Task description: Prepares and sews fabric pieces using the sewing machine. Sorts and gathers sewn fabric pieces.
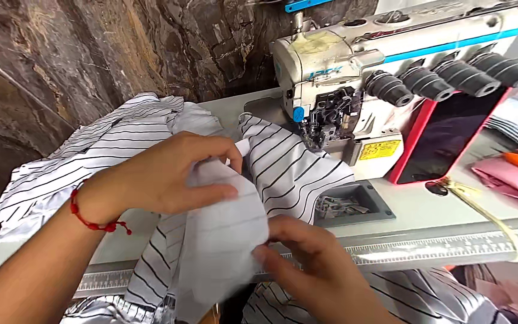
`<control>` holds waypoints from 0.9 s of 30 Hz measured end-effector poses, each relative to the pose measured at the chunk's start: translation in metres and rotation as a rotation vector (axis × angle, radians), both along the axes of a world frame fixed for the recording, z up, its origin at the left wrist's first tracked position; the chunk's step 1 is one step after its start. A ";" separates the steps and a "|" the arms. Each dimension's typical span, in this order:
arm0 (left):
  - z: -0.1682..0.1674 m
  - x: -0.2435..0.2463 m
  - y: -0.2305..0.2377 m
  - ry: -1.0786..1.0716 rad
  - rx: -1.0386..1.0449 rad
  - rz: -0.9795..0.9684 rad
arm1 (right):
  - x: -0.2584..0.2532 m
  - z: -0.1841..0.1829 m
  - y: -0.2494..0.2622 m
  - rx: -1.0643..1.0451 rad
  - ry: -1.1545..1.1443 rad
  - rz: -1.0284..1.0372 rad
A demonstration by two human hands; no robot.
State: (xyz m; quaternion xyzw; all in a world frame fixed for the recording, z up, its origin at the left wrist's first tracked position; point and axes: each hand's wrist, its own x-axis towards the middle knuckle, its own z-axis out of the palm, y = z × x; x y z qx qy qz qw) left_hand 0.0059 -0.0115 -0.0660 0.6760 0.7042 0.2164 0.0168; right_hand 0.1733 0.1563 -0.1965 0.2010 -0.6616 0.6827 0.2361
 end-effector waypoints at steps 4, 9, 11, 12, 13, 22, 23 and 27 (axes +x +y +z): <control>0.004 0.006 0.026 -0.160 0.045 0.005 | 0.031 0.024 0.014 -0.055 -0.040 -0.063; 0.004 0.047 0.070 -0.267 0.330 0.277 | 0.035 0.008 0.055 -0.010 -0.033 -0.301; -0.011 0.055 0.080 -0.142 0.360 0.326 | 0.034 0.003 0.068 -0.019 -0.036 -0.370; -0.018 0.054 0.080 -0.104 0.330 0.287 | 0.036 0.003 0.071 -0.009 -0.034 -0.356; -0.023 0.051 0.076 -0.092 0.262 0.204 | 0.038 0.003 0.072 0.006 -0.030 -0.328; -0.076 0.075 0.041 0.255 0.341 0.211 | 0.050 0.008 0.068 -0.051 -0.081 -0.280; -0.077 0.072 0.037 0.177 0.388 0.218 | 0.051 0.006 0.069 -0.018 -0.075 -0.264; -0.056 0.075 0.037 -0.016 0.484 0.280 | 0.045 0.001 0.076 0.124 -0.041 -0.295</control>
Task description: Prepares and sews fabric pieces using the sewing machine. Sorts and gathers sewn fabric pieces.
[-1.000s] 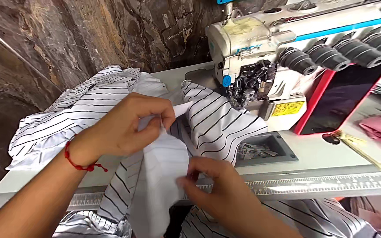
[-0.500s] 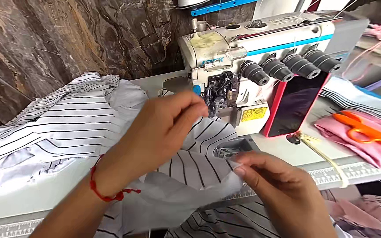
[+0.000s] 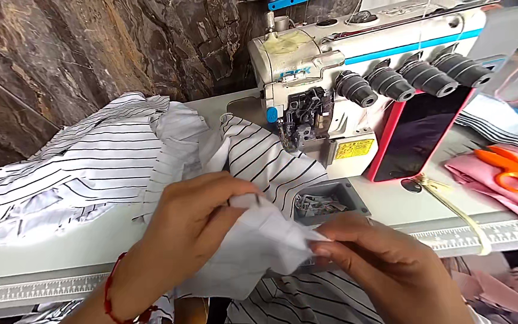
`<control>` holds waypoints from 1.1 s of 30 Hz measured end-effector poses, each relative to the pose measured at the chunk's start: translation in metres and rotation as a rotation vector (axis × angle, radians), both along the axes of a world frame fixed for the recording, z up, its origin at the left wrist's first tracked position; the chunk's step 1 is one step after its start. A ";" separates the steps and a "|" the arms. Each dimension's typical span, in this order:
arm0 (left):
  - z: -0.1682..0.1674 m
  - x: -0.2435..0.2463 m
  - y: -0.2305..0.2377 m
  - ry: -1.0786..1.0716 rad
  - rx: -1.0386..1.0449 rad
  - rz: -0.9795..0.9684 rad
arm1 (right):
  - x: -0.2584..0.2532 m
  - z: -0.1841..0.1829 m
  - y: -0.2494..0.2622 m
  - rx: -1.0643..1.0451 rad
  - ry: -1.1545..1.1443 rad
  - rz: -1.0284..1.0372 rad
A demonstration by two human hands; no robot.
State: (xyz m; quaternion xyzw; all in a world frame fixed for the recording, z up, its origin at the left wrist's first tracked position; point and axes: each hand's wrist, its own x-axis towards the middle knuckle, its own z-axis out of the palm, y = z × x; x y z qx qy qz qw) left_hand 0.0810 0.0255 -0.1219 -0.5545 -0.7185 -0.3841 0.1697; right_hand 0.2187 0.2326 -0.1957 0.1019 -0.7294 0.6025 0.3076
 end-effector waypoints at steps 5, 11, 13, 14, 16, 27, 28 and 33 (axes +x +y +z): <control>0.015 -0.018 0.055 0.264 -0.069 0.246 | -0.034 -0.004 0.023 0.106 -0.022 -0.392; -0.028 -0.037 0.072 0.120 -0.131 0.332 | -0.032 -0.024 0.020 -0.046 -0.107 -0.336; -0.029 -0.036 0.071 0.108 -0.122 0.331 | -0.024 -0.023 0.012 -0.095 -0.054 -0.266; -0.028 -0.035 0.070 0.114 -0.127 0.326 | -0.021 -0.023 0.008 -0.120 -0.036 -0.227; -0.027 -0.036 0.069 0.141 -0.143 0.310 | -0.019 -0.024 0.002 -0.165 -0.016 -0.164; -0.017 -0.044 0.072 0.337 -0.242 0.212 | -0.010 -0.037 -0.015 -0.447 -0.058 -0.056; -0.015 -0.044 0.072 0.364 -0.231 0.203 | -0.009 -0.037 -0.017 -0.464 -0.060 -0.048; -0.020 -0.045 0.067 0.350 -0.219 0.167 | -0.007 -0.039 -0.019 -0.474 -0.064 -0.031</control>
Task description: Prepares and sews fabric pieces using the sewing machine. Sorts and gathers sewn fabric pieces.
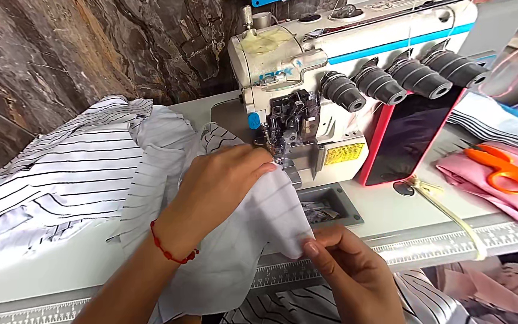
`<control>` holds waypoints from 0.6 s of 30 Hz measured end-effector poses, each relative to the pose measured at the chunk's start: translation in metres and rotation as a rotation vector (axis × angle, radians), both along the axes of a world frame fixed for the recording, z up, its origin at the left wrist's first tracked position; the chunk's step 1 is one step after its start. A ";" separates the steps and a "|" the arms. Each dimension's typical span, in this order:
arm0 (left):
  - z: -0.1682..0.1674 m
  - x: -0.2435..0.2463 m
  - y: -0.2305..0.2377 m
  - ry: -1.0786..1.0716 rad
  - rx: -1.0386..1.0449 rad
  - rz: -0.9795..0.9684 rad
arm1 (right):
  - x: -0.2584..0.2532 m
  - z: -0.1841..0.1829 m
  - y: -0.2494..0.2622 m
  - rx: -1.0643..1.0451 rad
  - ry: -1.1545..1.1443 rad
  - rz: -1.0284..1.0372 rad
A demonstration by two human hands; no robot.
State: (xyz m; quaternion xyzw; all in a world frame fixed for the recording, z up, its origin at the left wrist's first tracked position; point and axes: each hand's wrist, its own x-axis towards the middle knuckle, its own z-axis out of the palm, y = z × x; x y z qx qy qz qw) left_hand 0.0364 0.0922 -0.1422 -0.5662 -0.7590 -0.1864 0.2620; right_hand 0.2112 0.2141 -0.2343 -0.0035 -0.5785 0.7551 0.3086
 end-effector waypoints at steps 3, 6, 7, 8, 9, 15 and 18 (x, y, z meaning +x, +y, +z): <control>-0.009 0.001 -0.012 -0.068 0.030 0.078 | 0.001 0.002 0.003 0.073 -0.011 -0.007; -0.009 0.009 -0.025 -0.126 0.075 0.270 | -0.001 0.006 0.003 0.102 -0.012 -0.018; -0.007 0.011 -0.026 -0.151 0.063 0.313 | -0.002 0.006 0.002 0.110 -0.005 -0.021; -0.006 0.011 -0.025 -0.184 0.033 0.330 | -0.003 0.006 0.001 0.115 0.004 -0.026; -0.004 0.010 -0.022 -0.220 -0.011 0.331 | -0.004 0.006 -0.001 0.121 0.014 -0.030; 0.002 -0.013 -0.006 -0.366 -0.191 0.211 | -0.010 0.002 -0.007 0.136 0.050 -0.086; -0.001 -0.008 -0.008 -0.308 -0.173 0.177 | -0.006 0.001 -0.007 0.180 0.063 -0.084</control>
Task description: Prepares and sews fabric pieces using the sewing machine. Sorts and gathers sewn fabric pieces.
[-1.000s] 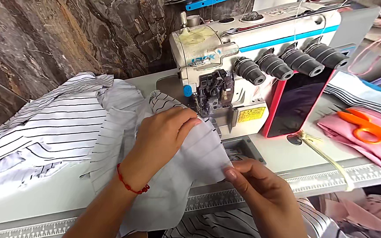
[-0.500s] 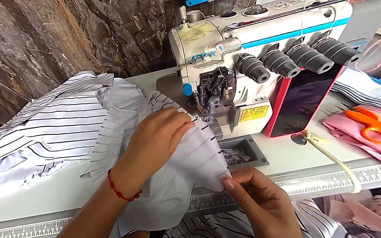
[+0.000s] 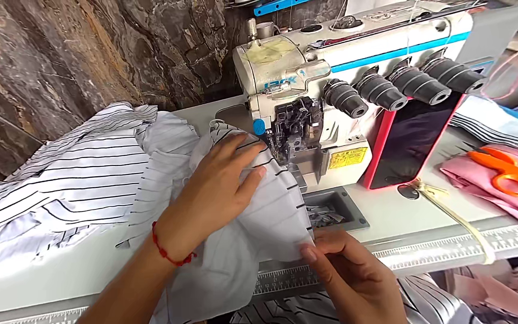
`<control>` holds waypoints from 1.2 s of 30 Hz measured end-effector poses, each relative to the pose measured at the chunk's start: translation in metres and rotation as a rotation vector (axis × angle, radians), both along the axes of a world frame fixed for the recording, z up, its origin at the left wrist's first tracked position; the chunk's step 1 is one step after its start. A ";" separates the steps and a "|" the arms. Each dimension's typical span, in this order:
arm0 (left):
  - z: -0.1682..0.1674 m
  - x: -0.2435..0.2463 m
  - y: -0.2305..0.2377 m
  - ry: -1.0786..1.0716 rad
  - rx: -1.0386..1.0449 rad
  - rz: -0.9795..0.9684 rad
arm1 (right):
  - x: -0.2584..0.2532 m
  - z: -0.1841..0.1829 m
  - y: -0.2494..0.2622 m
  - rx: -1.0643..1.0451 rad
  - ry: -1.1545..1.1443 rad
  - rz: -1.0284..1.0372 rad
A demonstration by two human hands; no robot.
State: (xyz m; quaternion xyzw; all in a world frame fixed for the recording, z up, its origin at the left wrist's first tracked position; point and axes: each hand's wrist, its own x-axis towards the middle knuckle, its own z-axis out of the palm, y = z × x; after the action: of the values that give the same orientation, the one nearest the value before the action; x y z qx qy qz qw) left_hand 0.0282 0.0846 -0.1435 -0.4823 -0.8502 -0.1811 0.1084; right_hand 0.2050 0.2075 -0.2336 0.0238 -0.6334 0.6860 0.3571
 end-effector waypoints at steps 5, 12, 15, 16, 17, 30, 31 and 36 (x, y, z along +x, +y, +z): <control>-0.001 0.007 -0.005 0.033 -0.013 -0.014 | 0.003 -0.001 0.001 0.062 0.005 -0.003; 0.005 -0.012 0.007 -0.049 -0.058 0.004 | -0.014 0.000 0.003 0.013 0.033 -0.054; 0.001 -0.012 0.003 -0.024 0.031 -0.031 | -0.014 -0.001 0.002 -0.005 0.029 -0.042; -0.003 -0.008 -0.004 0.040 0.122 -0.031 | -0.013 0.000 0.002 -0.010 0.026 -0.042; -0.006 -0.003 -0.016 0.114 0.226 -0.008 | -0.013 0.001 0.003 -0.008 0.023 -0.042; -0.018 -0.001 -0.137 0.293 0.044 0.644 | -0.007 0.007 0.010 0.023 -0.004 0.013; -0.001 -0.011 -0.139 0.375 0.063 0.637 | -0.007 0.004 0.006 0.005 -0.002 0.014; 0.020 -0.040 -0.138 0.372 -0.025 0.475 | -0.009 -0.003 -0.003 -0.022 -0.016 -0.025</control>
State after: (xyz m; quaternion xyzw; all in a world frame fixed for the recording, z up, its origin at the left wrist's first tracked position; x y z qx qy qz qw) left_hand -0.0115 -0.0533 -0.1236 -0.2959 -0.9070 -0.0490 0.2956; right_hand 0.1956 0.2041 -0.2363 0.0066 -0.6289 0.6887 0.3607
